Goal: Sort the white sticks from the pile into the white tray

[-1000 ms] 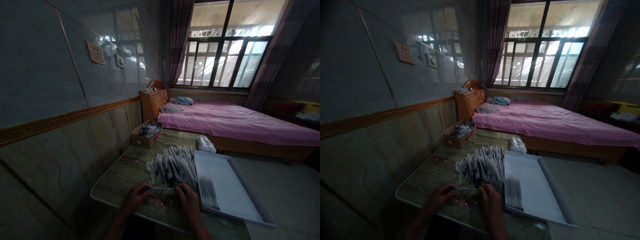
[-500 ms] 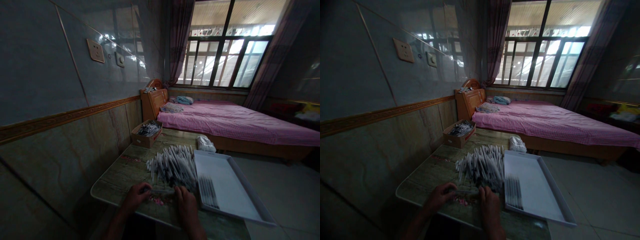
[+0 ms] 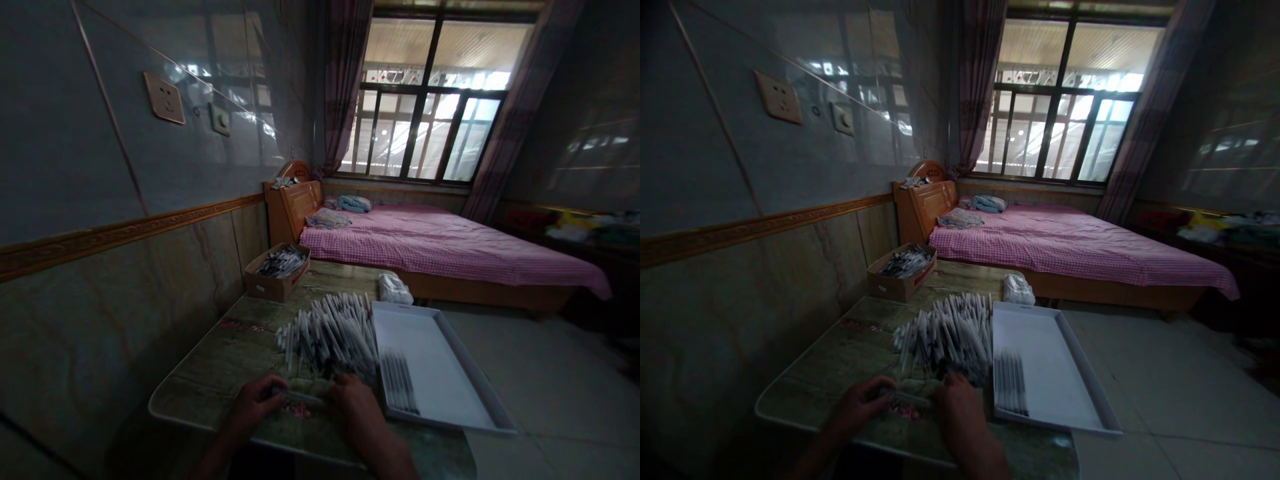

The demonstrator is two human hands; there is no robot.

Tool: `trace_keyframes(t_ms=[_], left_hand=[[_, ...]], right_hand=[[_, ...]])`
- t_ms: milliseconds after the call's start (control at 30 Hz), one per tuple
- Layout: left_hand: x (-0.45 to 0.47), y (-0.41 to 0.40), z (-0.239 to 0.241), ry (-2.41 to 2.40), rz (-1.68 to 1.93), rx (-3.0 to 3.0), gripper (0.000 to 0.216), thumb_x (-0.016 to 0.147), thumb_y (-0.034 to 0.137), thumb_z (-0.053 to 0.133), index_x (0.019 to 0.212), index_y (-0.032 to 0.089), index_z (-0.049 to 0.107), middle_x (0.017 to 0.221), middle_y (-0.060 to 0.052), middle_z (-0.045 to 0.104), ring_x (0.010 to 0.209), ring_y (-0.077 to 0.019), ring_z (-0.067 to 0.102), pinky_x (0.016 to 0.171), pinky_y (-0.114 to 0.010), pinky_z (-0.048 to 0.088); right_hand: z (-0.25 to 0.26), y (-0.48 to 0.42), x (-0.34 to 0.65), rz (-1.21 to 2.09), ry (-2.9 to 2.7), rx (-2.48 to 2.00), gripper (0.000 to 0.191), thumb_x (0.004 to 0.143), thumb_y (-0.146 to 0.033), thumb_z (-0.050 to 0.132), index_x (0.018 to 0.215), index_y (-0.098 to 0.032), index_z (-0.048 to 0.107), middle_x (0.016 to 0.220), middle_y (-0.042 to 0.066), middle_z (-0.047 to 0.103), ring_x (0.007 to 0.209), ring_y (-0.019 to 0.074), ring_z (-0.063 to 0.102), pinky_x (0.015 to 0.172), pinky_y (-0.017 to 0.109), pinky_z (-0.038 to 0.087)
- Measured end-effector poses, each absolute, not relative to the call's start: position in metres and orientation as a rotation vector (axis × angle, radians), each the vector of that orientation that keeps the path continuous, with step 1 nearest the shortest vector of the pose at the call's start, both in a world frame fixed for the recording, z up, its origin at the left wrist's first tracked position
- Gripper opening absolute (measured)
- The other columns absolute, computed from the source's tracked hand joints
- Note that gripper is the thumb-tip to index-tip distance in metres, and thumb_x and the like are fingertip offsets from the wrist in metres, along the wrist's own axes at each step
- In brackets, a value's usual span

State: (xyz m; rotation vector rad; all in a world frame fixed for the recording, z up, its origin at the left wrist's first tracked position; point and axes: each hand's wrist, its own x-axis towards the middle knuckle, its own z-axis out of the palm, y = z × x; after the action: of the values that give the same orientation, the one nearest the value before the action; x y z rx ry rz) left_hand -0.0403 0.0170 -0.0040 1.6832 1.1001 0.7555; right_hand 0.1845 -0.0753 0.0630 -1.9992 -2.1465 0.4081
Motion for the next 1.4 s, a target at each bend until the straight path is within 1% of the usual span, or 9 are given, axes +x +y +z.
trace_keyframes(t_ms=[133, 200, 267, 467, 633, 1000, 1133, 1300, 1400], left_hand=[[-0.040, 0.018, -0.010, 1.034, 0.815, 1.585, 0.040, 0.064, 0.042, 0.076, 0.097, 0.020, 0.074, 0.080, -0.002, 0.074, 0.077, -0.0215, 0.066, 0.071, -0.028, 0.051], [-0.039, 0.019, -0.014, 1.009, 0.867, 1.488, 0.058, 0.063, 0.049, 0.077, 0.113, 0.019, 0.070, 0.080, -0.002, 0.072, 0.071, -0.0196, 0.065, 0.064, -0.027, 0.050], [-0.040, 0.020, -0.017, 1.023, 0.889, 1.433, 0.066, 0.064, 0.057, 0.074, 0.117, 0.018, 0.067, 0.078, -0.003, 0.071, 0.063, -0.0177, 0.063, 0.057, -0.026, 0.049], [-0.043, 0.025, -0.020, 1.150, 0.891, 1.494, 0.048, 0.064, 0.057, 0.073, 0.096, 0.022, 0.074, 0.080, -0.003, 0.076, 0.066, -0.0213, 0.067, 0.056, -0.026, 0.052], [-0.043, 0.026, -0.025, 1.160, 0.886, 1.552, 0.041, 0.065, 0.054, 0.070, 0.091, 0.023, 0.075, 0.074, 0.000, 0.076, 0.067, -0.0218, 0.069, 0.057, -0.025, 0.054], [-0.039, 0.019, -0.001, 1.213, 0.874, 1.632, 0.036, 0.064, 0.054, 0.069, 0.084, 0.026, 0.076, 0.075, 0.001, 0.077, 0.067, -0.0215, 0.070, 0.062, -0.026, 0.055], [-0.038, 0.018, -0.001, 1.205, 0.889, 1.611, 0.036, 0.065, 0.054, 0.069, 0.084, 0.025, 0.076, 0.078, 0.000, 0.077, 0.071, -0.0226, 0.070, 0.064, -0.027, 0.055], [-0.039, 0.018, -0.010, 1.166, 0.867, 1.583, 0.036, 0.070, 0.051, 0.067, 0.089, 0.021, 0.075, 0.073, -0.001, 0.076, 0.067, -0.0215, 0.068, 0.059, -0.026, 0.053], [-0.039, 0.017, -0.011, 1.144, 0.883, 1.593, 0.031, 0.073, 0.045, 0.065, 0.090, 0.021, 0.075, 0.080, -0.002, 0.077, 0.074, -0.0214, 0.069, 0.065, -0.027, 0.054]], right_hand=[[0.059, -0.080, 0.182, 0.416, -2.089, -2.027, 0.026, 0.086, -0.009, 0.051, 0.089, -0.019, 0.076, 0.094, 0.008, 0.071, 0.086, 0.0189, 0.066, 0.069, 0.023, 0.042], [0.062, -0.085, 0.193, 0.432, -2.002, -2.002, 0.026, 0.087, -0.010, 0.051, 0.088, -0.020, 0.074, 0.095, 0.006, 0.071, 0.086, 0.0170, 0.065, 0.069, 0.021, 0.041], [0.068, -0.091, 0.213, 0.436, -1.883, -2.008, 0.024, 0.086, -0.010, 0.051, 0.088, -0.020, 0.073, 0.095, 0.005, 0.070, 0.086, 0.0155, 0.065, 0.070, 0.020, 0.041], [0.073, -0.116, 0.313, 0.129, -1.524, -2.331, 0.026, 0.092, -0.021, 0.045, 0.092, -0.020, 0.071, 0.094, 0.006, 0.071, 0.088, 0.0173, 0.065, 0.073, 0.023, 0.040], [0.055, -0.129, 0.361, 0.224, -1.407, -2.627, 0.026, 0.087, -0.017, 0.045, 0.085, -0.018, 0.071, 0.090, 0.008, 0.074, 0.083, 0.0169, 0.067, 0.065, 0.023, 0.037], [0.063, -0.130, 0.344, 0.342, -1.402, -2.745, 0.026, 0.084, -0.028, 0.049, 0.099, -0.026, 0.070, 0.103, 0.007, 0.074, 0.094, 0.0238, 0.068, 0.064, 0.028, 0.038], [0.065, -0.130, 0.344, 0.366, -1.418, -2.693, 0.027, 0.085, -0.036, 0.048, 0.093, -0.025, 0.071, 0.098, 0.008, 0.075, 0.090, 0.0248, 0.069, 0.063, 0.029, 0.038], [0.048, -0.125, 0.353, 0.436, -1.491, -2.591, 0.024, 0.085, -0.033, 0.048, 0.081, -0.024, 0.070, 0.088, 0.007, 0.075, 0.080, 0.0207, 0.069, 0.059, 0.027, 0.036], [0.038, -0.125, 0.360, 0.444, -1.522, -2.533, 0.023, 0.084, -0.035, 0.051, 0.075, -0.025, 0.069, 0.082, 0.006, 0.074, 0.075, 0.0200, 0.069, 0.058, 0.026, 0.036]])
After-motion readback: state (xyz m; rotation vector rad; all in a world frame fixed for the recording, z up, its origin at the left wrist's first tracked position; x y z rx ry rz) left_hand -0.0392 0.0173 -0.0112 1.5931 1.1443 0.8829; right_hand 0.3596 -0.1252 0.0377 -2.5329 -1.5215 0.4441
